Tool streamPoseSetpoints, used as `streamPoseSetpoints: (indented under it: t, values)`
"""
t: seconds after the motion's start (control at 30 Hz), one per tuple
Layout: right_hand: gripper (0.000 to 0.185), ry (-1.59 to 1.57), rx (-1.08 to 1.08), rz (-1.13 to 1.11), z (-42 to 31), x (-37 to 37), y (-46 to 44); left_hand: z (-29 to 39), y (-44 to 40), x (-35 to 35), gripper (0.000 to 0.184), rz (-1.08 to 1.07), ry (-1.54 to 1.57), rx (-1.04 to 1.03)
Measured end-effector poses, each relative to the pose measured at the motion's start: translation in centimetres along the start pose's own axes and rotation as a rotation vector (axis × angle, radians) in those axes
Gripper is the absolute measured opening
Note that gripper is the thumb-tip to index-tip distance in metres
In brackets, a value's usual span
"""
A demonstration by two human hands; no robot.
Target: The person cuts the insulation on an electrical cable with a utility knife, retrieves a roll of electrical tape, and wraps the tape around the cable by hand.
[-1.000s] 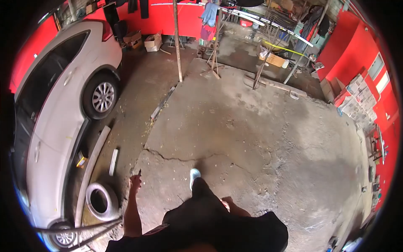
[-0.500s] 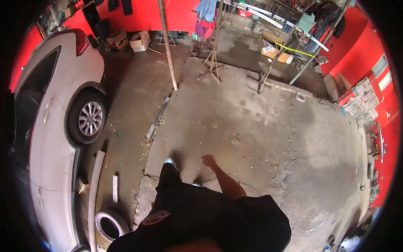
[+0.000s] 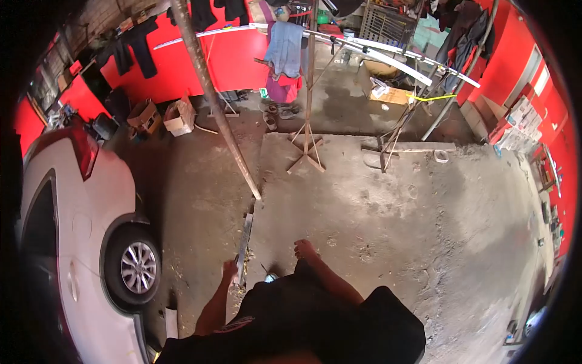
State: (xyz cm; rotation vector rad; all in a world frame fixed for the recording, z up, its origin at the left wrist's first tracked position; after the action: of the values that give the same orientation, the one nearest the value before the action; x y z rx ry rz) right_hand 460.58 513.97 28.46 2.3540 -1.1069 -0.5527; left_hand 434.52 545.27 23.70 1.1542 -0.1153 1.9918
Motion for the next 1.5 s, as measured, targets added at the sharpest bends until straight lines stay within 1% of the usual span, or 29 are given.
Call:
streamPoseSetpoints:
  t: [0.03,0.07,0.1,0.13,0.23,0.27,0.3,0.33,0.4,0.43,0.5,0.57,0.6,0.63,0.7,0.73,0.8,0.83,0.87,0.93,0.97,1.03,1.1,1.17,1.27,1.33,1.4,1.47,1.5]
  values:
    - [0.032,-0.043,-0.073,0.085,-3.2,-0.6,-0.5,3.7,-4.6,0.4,0.025,-0.054,0.327,0.074]
    - [0.034,-0.077,-0.035,0.059,-6.7,-1.2,-1.2,8.5,-8.4,0.7,0.016,-0.182,0.586,0.156]
    - [0.036,-0.109,0.001,0.033,-9.7,-1.6,-2.2,14.4,-10.6,2.4,0.012,-0.213,0.673,0.066]
    - [0.038,-0.136,0.040,0.007,-11.8,-1.6,-3.9,20.2,-12.4,3.3,0.017,-0.241,0.764,-0.025]
    - [0.045,-0.228,-0.192,-0.115,-11.6,0.9,-17.8,31.5,-21.2,0.3,0.030,-0.174,0.607,-0.214]
    - [0.050,-0.192,-0.144,-0.060,-16.7,0.7,-17.5,35.4,-23.1,-0.4,0.030,-0.102,0.549,-0.318]
    - [0.050,-0.289,-0.114,-0.096,-18.4,1.2,-21.0,37.8,-26.1,-2.7,0.031,-0.088,0.431,-0.463]
    - [0.049,-0.384,-0.083,-0.138,-18.7,2.1,-25.0,41.8,-27.4,-2.4,0.033,-0.286,0.524,-0.225]
    - [0.046,-0.228,0.062,-0.169,-20.2,5.1,-32.8,45.8,-32.9,-5.3,0.035,-0.177,0.407,-0.294]
    - [0.039,-0.030,0.248,-0.134,-23.5,6.7,-33.1,47.8,-35.0,-5.9,0.036,-0.183,0.356,-0.307]
    - [0.036,0.124,0.310,-0.144,-28.1,10.4,-35.7,51.9,-38.7,-6.9,0.038,-0.199,0.259,-0.328]
    - [0.033,0.525,0.546,-0.107,-33.3,12.6,-38.6,55.7,-42.8,-5.7,0.042,-0.395,0.200,-0.385]
    - [0.029,0.469,0.440,-0.072,-35.3,14.0,-40.1,57.5,-44.3,-4.9,0.044,-0.495,0.178,-0.406]
    - [0.027,0.424,0.331,-0.037,-36.9,15.6,-41.3,59.0,-45.8,-3.2,0.043,-0.459,0.214,-0.514]
    - [0.027,-0.327,-0.199,0.084,-38.7,18.2,-44.3,60.6,-50.3,-0.3,0.039,-0.567,0.368,-0.511]
    - [0.026,-0.289,-0.148,0.011,-39.2,19.7,-46.1,61.5,-52.6,1.1,0.037,-0.623,0.443,-0.514]
    - [0.025,-0.225,-0.048,-0.139,-38.1,23.5,-50.3,65.0,-56.2,9.3,0.032,-0.520,0.667,-0.144]
    - [0.023,-0.330,-0.055,-0.064,-38.8,24.4,-50.6,64.5,-60.9,11.5,0.034,-0.311,0.511,-0.377]
    - [0.023,-0.265,-0.062,0.021,-39.5,25.0,-50.2,65.7,-63.7,14.5,0.035,-0.267,0.864,-0.488]
    - [0.023,-0.135,-0.070,0.189,-41.2,26.1,-49.9,68.0,-68.8,20.9,0.037,-0.342,1.596,-0.804]
    - [0.024,-0.133,-0.028,0.205,-40.3,27.0,-50.1,68.6,-72.2,24.7,0.034,-0.207,1.499,-0.828]
    - [0.025,-0.077,-0.030,0.265,-37.1,29.3,-50.3,71.0,-78.0,33.0,0.025,0.268,0.760,-0.497]
    - [0.027,-0.084,-0.223,0.385,-35.5,30.6,-50.2,77.3,-81.6,40.8,0.022,0.497,0.558,-0.713]
    - [0.030,-0.161,-0.431,0.510,-35.2,30.1,-48.3,84.5,-85.2,47.5,0.020,0.447,0.587,-0.775]
    - [0.031,-0.129,-0.528,0.635,-35.6,28.0,-49.0,95.3,-93.0,54.3,0.018,0.544,0.609,-1.239]
    - [0.032,-0.093,-0.545,0.690,-36.8,25.9,-51.0,101.7,-97.9,58.1,0.014,0.583,0.475,-1.280]
    - [0.032,-0.055,-0.519,0.728,-38.5,23.5,-53.8,107.8,-101.6,61.3,0.015,0.685,0.186,-1.188]
    - [0.033,-0.035,-0.485,0.776,-40.3,21.0,-56.4,113.5,-106.8,63.5,0.013,0.698,-0.017,-1.207]
    - [0.034,-0.024,-0.462,0.800,-41.0,19.8,-57.4,116.7,-110.0,64.4,0.013,0.631,-0.189,-1.235]
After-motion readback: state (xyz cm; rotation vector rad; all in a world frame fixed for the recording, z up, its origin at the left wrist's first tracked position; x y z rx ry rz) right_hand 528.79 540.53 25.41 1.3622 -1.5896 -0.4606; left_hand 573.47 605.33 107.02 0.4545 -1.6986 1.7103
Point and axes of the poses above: each hand's wrist, its own y-axis away from the middle knuckle, its own x-axis out of the back of the hand, z = x × y, the point moved 5 cm from there along -y, towards the middle knuckle, and after that the axes turned 1 degree about -y, right-handed, at the moved point
